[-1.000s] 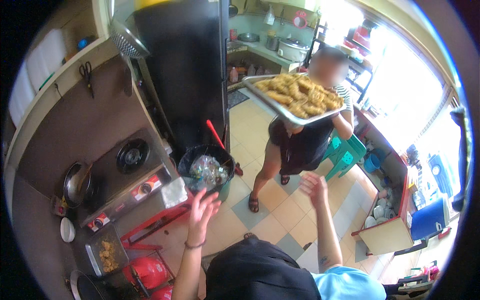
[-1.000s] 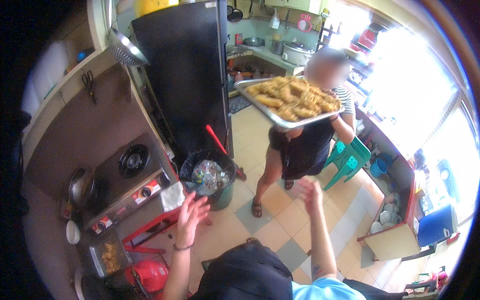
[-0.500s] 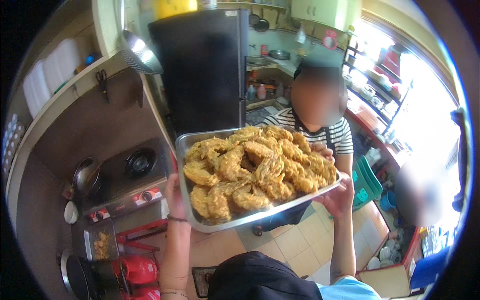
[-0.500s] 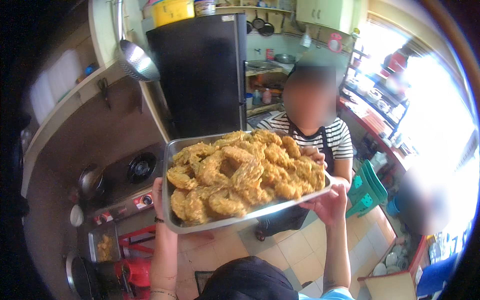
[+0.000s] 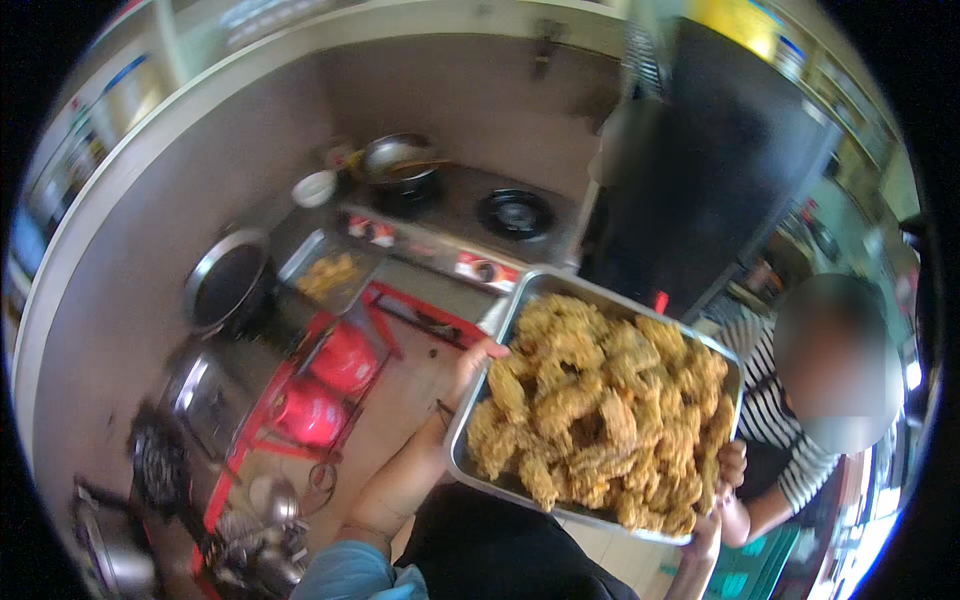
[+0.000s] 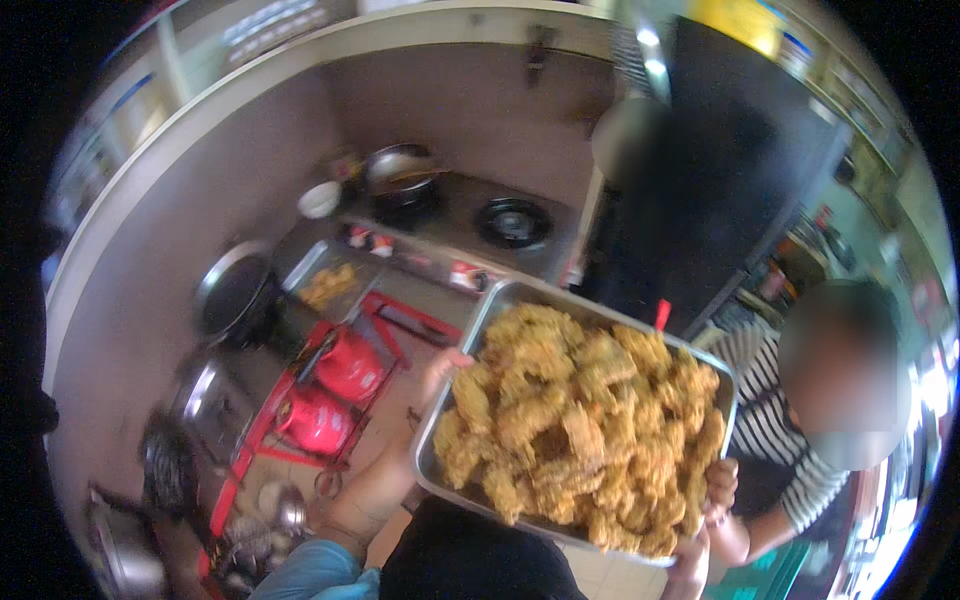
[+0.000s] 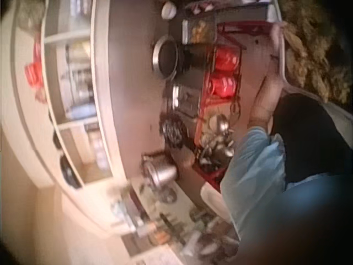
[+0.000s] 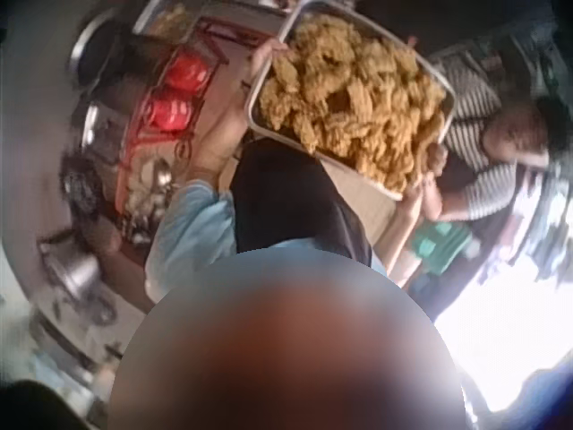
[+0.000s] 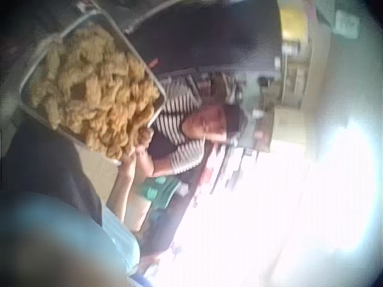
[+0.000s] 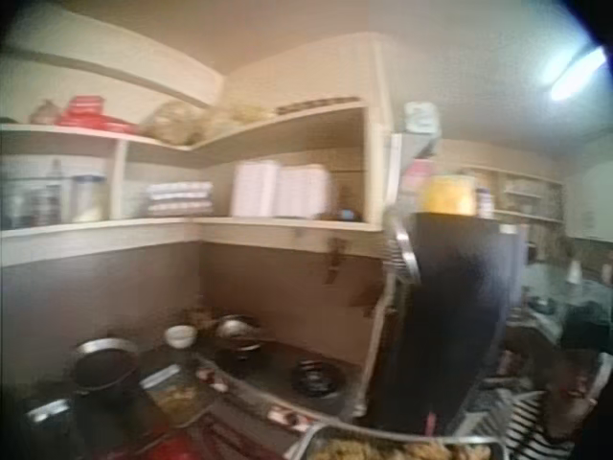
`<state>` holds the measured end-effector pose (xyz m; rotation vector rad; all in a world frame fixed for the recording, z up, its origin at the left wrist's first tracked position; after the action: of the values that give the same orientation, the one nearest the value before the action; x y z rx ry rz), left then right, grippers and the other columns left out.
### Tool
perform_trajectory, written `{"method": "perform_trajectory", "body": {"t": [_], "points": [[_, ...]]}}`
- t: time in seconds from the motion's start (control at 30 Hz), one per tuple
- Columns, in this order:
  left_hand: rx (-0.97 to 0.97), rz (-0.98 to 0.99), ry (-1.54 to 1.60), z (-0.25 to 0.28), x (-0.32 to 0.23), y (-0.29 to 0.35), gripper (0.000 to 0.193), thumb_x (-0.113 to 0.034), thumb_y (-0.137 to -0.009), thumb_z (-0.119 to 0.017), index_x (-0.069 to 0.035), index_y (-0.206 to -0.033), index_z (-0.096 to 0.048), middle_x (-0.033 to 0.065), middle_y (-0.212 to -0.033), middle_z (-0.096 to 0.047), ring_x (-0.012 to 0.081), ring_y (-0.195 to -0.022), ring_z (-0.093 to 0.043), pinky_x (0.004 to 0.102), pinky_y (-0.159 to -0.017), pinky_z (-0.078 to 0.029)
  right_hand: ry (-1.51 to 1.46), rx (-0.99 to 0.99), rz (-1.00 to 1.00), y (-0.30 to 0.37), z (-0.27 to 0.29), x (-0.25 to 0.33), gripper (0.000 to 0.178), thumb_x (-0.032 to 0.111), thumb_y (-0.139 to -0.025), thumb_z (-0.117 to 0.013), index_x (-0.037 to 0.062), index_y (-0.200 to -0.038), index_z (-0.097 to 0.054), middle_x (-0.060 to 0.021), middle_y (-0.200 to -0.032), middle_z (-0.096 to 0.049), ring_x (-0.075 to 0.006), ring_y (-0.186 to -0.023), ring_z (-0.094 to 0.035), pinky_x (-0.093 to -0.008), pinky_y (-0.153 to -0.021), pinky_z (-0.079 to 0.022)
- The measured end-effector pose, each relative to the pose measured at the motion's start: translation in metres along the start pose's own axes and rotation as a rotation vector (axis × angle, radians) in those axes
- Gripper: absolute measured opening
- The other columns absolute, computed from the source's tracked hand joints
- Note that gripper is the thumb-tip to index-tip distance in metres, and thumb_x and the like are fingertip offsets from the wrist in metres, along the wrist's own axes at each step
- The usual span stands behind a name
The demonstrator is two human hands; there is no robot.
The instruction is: The person washes a pan in the sink using a sponge and water, then retrieves a tray of breaded food from a refrigerator. They place the tray on the counter and transfer pieces of the food into a pot of hot oil on the stove to fry.
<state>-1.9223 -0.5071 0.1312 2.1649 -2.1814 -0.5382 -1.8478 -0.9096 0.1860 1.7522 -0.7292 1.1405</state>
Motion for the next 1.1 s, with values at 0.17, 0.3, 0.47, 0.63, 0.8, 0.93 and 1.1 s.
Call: {"method": "perform_trajectory", "body": {"t": [0.17,0.3,0.47,0.63,0.8,0.93,1.1], "points": [[-0.174,-0.026,0.084,0.017,0.024,0.022,0.049,-0.028,-0.079,-0.049,0.001,-0.118,-0.05,0.0168,-0.103,-0.062,0.0267,-0.088,-0.062,0.0376,-0.081,-0.05,-0.091,-0.019,-0.156,-0.006,0.014,0.017,0.058,-0.006,-0.065,-0.052,-0.0065,-0.123,-0.044,-0.0173,-0.113,-0.057,-0.0287,-0.096,-0.061,-0.0391,-0.081,-0.052],[-0.301,0.013,0.01,0.021,0.016,0.033,0.051,-0.032,-0.078,-0.05,0.002,-0.117,-0.05,0.0178,-0.104,-0.061,0.0274,-0.087,-0.062,0.0384,-0.078,-0.05,-0.179,0.03,-0.434,-0.01,0.011,0.012,0.06,-0.012,-0.064,-0.044,-0.0067,-0.124,-0.042,-0.0191,-0.117,-0.055,-0.0333,-0.099,-0.06,-0.0459,-0.083,-0.051],[-0.205,-0.092,0.048,-0.008,0.01,0.043,0.053,-0.03,-0.079,-0.047,0.002,-0.121,-0.047,0.0193,-0.108,-0.06,0.0313,-0.091,-0.061,0.0427,-0.084,-0.049,-0.215,0.079,-0.525,-0.021,0.011,0.006,0.066,-0.014,-0.061,-0.044,-0.0006,-0.125,-0.042,-0.0147,-0.113,-0.055,-0.0289,-0.098,-0.058,-0.0379,-0.076,-0.051],[-0.18,-0.009,-0.027,-0.036,0.002,0.046,0.05,-0.03,-0.08,-0.047,0.003,-0.118,-0.05,0.0176,-0.106,-0.062,0.0295,-0.091,-0.062,0.0402,-0.083,-0.049,-0.216,0.127,-0.509,-0.025,0.012,0.005,0.058,-0.012,-0.062,-0.048,-0.0061,-0.12,-0.045,-0.0135,-0.107,-0.057,-0.0254,-0.089,-0.06,-0.0345,-0.075,-0.05],[-0.15,-0.015,-0.105,-0.013,-0.004,0.041,0.047,-0.029,-0.084,-0.046,0.002,-0.119,-0.05,0.0164,-0.109,-0.061,0.0269,-0.095,-0.061,0.0381,-0.086,-0.048,-0.282,0.151,-0.45,-0.014,0.005,-0.006,0.059,-0.012,-0.06,-0.049,-0.0041,-0.118,-0.046,-0.0112,-0.106,-0.056,-0.0247,-0.09,-0.059,-0.0346,-0.072,-0.049],[-0.135,-0.034,-0.047,0.048,-0.01,0.019,0.046,-0.027,-0.088,-0.046,0.001,-0.125,-0.046,0.0116,-0.124,-0.05,0.0219,-0.113,-0.048,0.0347,-0.099,-0.037,-0.397,0.112,-0.39,-0.009,-0.001,-0.02,0.059,-0.013,-0.06,-0.047,-0.0023,-0.119,-0.046,-0.0111,-0.107,-0.056,-0.0266,-0.091,-0.057,-0.0346,-0.075,-0.048],[-0.039,-0.074,0.826,0.105,-0.037,-0.01,0.046,-0.027,-0.092,-0.043,0.001,-0.128,-0.042,0.01,-0.132,-0.043,0.0193,-0.122,-0.039,0.0338,-0.104,-0.03,-0.36,0.057,-0.362,-0.01,0.0,-0.035,0.061,-0.011,-0.059,-0.045,-0.0041,-0.119,-0.044,-0.0143,-0.112,-0.055,-0.0277,-0.101,-0.056,-0.0382,-0.088,-0.045]]}}
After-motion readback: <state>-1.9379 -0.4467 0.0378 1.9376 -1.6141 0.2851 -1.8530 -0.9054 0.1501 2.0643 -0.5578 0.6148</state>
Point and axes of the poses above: each hand's wrist, its own y-axis away from the middle knuckle, its own z-axis out of the back of the hand, x = y × z, the point moved 4 cm from there along -y, towards the middle knuckle
